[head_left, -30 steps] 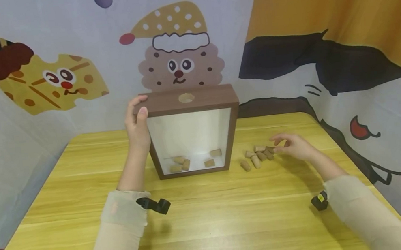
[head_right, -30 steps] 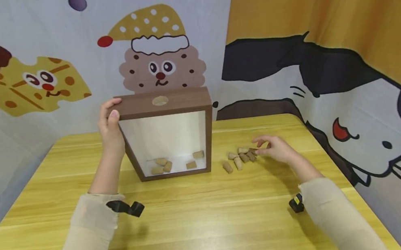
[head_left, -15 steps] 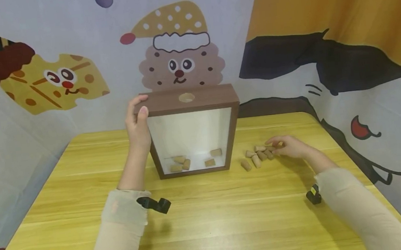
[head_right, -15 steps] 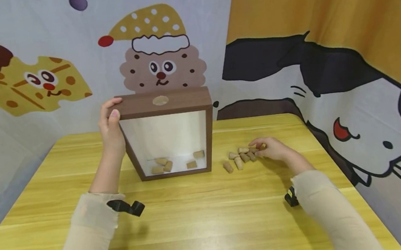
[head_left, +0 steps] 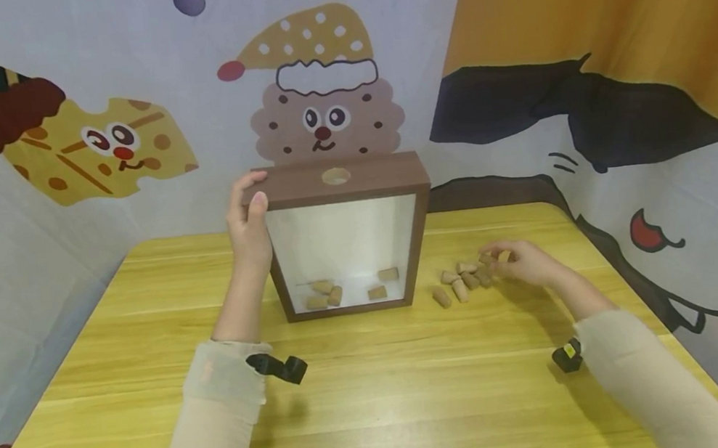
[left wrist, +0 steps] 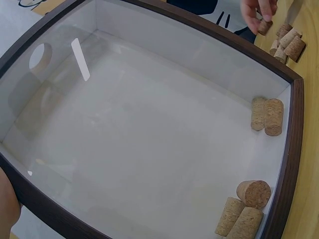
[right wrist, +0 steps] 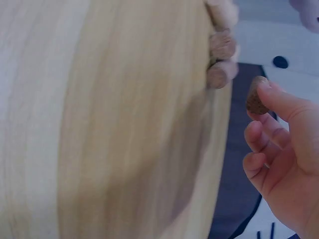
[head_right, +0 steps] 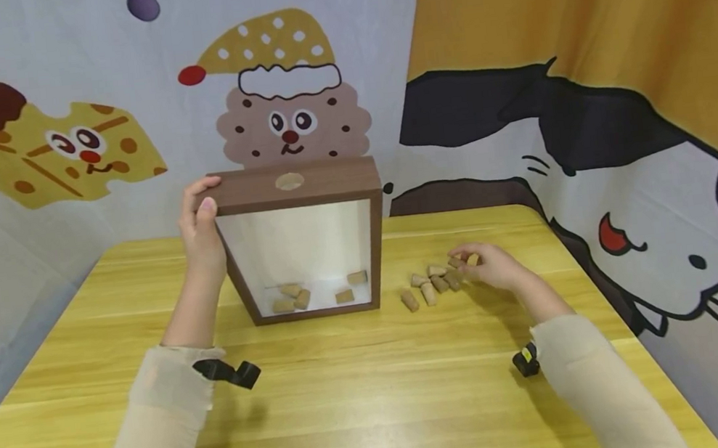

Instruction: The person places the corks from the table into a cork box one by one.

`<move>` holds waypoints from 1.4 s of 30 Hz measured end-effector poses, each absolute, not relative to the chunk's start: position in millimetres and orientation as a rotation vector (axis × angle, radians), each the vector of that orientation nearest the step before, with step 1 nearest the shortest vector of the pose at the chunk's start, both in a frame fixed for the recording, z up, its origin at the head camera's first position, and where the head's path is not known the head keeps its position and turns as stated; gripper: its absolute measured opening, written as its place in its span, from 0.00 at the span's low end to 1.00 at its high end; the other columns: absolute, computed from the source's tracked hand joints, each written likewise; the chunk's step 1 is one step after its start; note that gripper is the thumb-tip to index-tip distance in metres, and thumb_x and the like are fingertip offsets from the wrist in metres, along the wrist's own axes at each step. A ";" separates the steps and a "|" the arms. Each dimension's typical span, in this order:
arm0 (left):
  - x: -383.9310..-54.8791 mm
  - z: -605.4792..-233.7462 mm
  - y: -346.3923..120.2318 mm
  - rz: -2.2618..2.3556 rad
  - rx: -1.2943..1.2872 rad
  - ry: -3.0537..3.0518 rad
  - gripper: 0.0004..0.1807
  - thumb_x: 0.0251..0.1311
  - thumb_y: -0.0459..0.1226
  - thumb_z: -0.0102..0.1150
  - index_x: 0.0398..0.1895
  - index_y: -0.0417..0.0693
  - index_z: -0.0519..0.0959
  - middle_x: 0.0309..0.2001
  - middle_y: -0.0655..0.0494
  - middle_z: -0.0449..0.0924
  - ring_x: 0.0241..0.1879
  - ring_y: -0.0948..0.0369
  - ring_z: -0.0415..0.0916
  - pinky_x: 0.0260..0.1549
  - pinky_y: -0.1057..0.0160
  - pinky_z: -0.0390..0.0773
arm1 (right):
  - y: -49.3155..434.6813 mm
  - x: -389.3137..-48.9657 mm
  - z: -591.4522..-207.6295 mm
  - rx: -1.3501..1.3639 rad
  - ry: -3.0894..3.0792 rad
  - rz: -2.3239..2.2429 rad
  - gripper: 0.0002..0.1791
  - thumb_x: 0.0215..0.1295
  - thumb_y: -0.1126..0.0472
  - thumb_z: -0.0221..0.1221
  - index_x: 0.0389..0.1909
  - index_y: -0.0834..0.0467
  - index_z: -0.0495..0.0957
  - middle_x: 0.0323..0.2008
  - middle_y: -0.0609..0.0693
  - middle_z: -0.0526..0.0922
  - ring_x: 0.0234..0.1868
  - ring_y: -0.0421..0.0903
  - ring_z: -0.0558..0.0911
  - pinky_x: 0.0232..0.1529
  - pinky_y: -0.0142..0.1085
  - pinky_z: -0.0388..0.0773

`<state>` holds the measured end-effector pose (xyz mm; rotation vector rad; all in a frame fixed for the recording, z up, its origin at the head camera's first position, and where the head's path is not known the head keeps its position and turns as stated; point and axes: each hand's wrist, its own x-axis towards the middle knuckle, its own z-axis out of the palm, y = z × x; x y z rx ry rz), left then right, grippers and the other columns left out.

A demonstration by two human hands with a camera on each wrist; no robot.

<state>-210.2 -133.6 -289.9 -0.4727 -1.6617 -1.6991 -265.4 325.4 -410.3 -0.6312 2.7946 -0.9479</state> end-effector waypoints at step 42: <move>-236.0 -312.4 -143.5 -1.688 -0.454 -1.667 0.36 0.58 0.58 0.50 0.54 0.34 0.71 0.59 0.46 0.71 0.68 0.54 0.54 0.65 0.51 0.45 | 162.1 -174.7 -256.6 -1.303 2.802 -1.847 0.21 0.53 0.75 0.65 0.49 0.60 0.78 0.42 0.48 0.80 0.21 0.42 0.69 0.21 0.32 0.64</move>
